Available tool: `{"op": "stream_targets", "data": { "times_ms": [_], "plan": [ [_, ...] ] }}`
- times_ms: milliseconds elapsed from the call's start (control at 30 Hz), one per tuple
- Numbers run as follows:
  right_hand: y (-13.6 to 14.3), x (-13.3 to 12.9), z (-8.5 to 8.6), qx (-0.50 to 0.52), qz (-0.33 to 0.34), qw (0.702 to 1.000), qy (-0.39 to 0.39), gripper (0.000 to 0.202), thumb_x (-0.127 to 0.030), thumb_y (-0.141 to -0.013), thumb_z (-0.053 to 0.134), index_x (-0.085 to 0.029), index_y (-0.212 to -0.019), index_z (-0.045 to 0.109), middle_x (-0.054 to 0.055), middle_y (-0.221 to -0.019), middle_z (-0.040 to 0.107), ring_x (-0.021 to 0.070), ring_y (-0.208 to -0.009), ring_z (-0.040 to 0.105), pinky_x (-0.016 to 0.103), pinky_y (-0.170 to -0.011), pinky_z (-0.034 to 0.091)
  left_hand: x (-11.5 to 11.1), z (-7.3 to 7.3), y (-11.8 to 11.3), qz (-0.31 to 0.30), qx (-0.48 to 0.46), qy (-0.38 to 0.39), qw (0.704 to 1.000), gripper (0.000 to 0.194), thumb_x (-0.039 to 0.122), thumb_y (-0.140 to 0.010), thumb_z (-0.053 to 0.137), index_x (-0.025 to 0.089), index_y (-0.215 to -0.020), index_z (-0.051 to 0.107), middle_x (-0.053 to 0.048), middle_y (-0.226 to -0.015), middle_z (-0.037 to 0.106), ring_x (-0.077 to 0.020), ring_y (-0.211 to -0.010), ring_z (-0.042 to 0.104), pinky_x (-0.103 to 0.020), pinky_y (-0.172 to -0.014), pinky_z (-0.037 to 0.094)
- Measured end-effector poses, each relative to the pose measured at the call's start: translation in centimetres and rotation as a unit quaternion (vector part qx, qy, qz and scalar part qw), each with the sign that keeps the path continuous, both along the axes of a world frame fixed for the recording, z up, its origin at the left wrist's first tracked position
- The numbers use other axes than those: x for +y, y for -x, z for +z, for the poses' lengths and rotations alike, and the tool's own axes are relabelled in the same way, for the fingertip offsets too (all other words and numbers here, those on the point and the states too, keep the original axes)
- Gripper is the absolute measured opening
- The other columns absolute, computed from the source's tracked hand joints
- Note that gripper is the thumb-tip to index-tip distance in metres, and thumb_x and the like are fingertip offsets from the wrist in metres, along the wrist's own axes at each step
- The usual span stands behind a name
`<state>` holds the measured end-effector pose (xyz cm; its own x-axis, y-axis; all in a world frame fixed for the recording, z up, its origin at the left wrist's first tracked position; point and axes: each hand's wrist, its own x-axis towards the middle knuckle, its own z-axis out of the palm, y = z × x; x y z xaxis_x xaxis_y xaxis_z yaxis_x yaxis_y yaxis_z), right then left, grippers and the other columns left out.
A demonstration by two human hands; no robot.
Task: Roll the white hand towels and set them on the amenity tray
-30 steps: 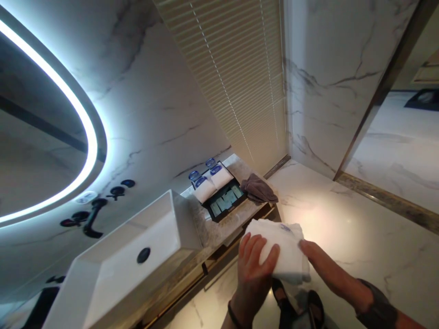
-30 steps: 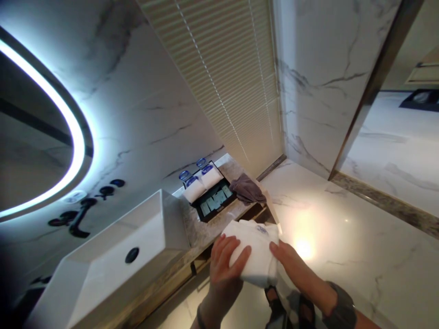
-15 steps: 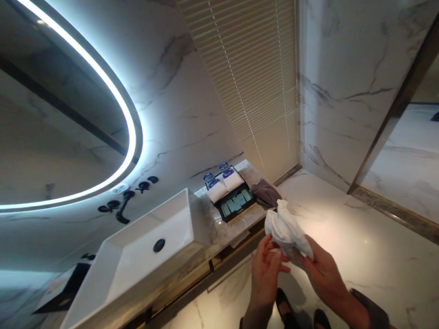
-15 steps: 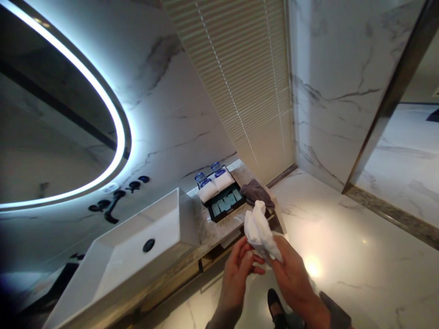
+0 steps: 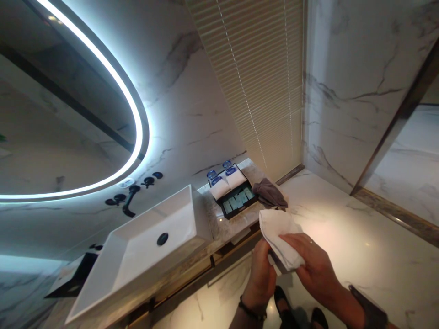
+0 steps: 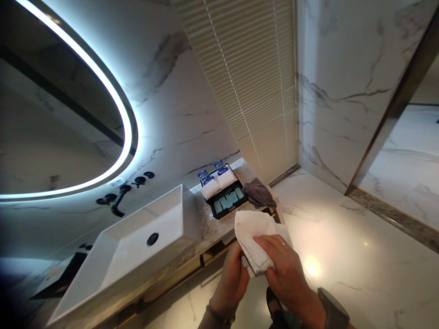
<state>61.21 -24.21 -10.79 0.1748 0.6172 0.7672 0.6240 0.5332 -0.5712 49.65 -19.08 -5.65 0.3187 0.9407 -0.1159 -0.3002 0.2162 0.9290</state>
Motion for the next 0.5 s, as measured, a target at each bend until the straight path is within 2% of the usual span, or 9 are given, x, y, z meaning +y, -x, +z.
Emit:
{"op": "stream_targets", "data": {
  "times_ms": [133, 233, 300, 367, 400, 500],
  "plan": [
    [-0.2, 0.3, 1.5, 0.061, 0.002, 0.998, 0.032, 0.04, -0.013, -0.081, 0.044, -0.021, -0.113, 0.066, 0.006, -0.096, 0.065, 0.0195, -0.09, 0.06, 0.032, -0.076, 0.051, 0.7, 0.6, -0.4, -0.018, 0.046, -0.038, 0.998, 0.015, 0.021, -0.068, 0.062, 0.013, -0.076, 0.07, -0.002, -0.074, 0.066, -0.0142, -0.071, 0.054, -0.024, -0.069, 0.042],
    [-0.9, 0.6, 3.2, 0.106, 0.004, 0.989, 0.099, 0.032, -0.025, -0.081, 0.047, -0.019, -0.098, 0.074, 0.004, -0.076, 0.065, 0.0194, -0.071, 0.061, 0.03, -0.06, 0.05, 1.8, 0.7, -0.3, -0.035, 0.084, -0.04, 0.995, 0.019, 0.019, -0.068, 0.056, 0.013, -0.079, 0.071, 0.0, -0.066, 0.062, -0.0124, -0.064, 0.051, -0.022, -0.063, 0.039],
    [-2.5, 0.8, 4.2, 0.152, -0.02, 0.976, 0.154, 0.029, -0.037, -0.084, 0.052, -0.018, -0.081, 0.074, 0.002, -0.067, 0.065, 0.0182, -0.06, 0.059, 0.028, -0.052, 0.047, 2.9, 1.0, 0.3, -0.04, 0.116, -0.054, 0.991, 0.023, 0.019, -0.067, 0.052, 0.013, -0.081, 0.07, 0.001, -0.062, 0.06, -0.0111, -0.059, 0.049, -0.021, -0.057, 0.035],
    [-5.5, 0.9, 4.8, 0.203, -0.087, 0.955, 0.196, 0.036, -0.047, -0.083, 0.058, -0.016, -0.069, 0.07, 0.003, -0.06, 0.065, 0.0174, -0.055, 0.057, 0.027, -0.048, 0.043, 4.1, 1.6, 1.7, -0.019, 0.15, -0.061, 0.987, 0.027, 0.019, -0.064, 0.051, 0.014, -0.082, 0.07, 0.001, -0.061, 0.059, -0.0105, -0.054, 0.046, -0.02, -0.052, 0.032],
    [-7.5, 0.8, 5.0, 0.229, -0.138, 0.941, 0.207, 0.036, -0.048, -0.081, 0.062, -0.014, -0.07, 0.07, 0.003, -0.059, 0.064, 0.0177, -0.055, 0.056, 0.028, -0.049, 0.042, 4.9, 2.0, 2.7, 0.005, 0.166, -0.064, 0.984, 0.028, 0.02, -0.062, 0.051, 0.014, -0.083, 0.069, 0.002, -0.061, 0.059, -0.0104, -0.053, 0.046, -0.02, -0.05, 0.032],
    [-14.4, -0.5, 5.3, 0.29, -0.294, 0.88, 0.234, 0.033, -0.035, -0.08, 0.067, -0.003, -0.085, 0.073, 0.011, -0.058, 0.066, 0.0156, -0.047, 0.053, 0.032, -0.048, 0.038, 7.4, 3.4, 7.3, 0.103, 0.209, -0.079, 0.969, 0.037, 0.021, -0.057, 0.053, 0.016, -0.091, 0.067, 0.003, -0.061, 0.06, -0.0106, -0.052, 0.047, -0.019, -0.049, 0.034]
  ]
}}
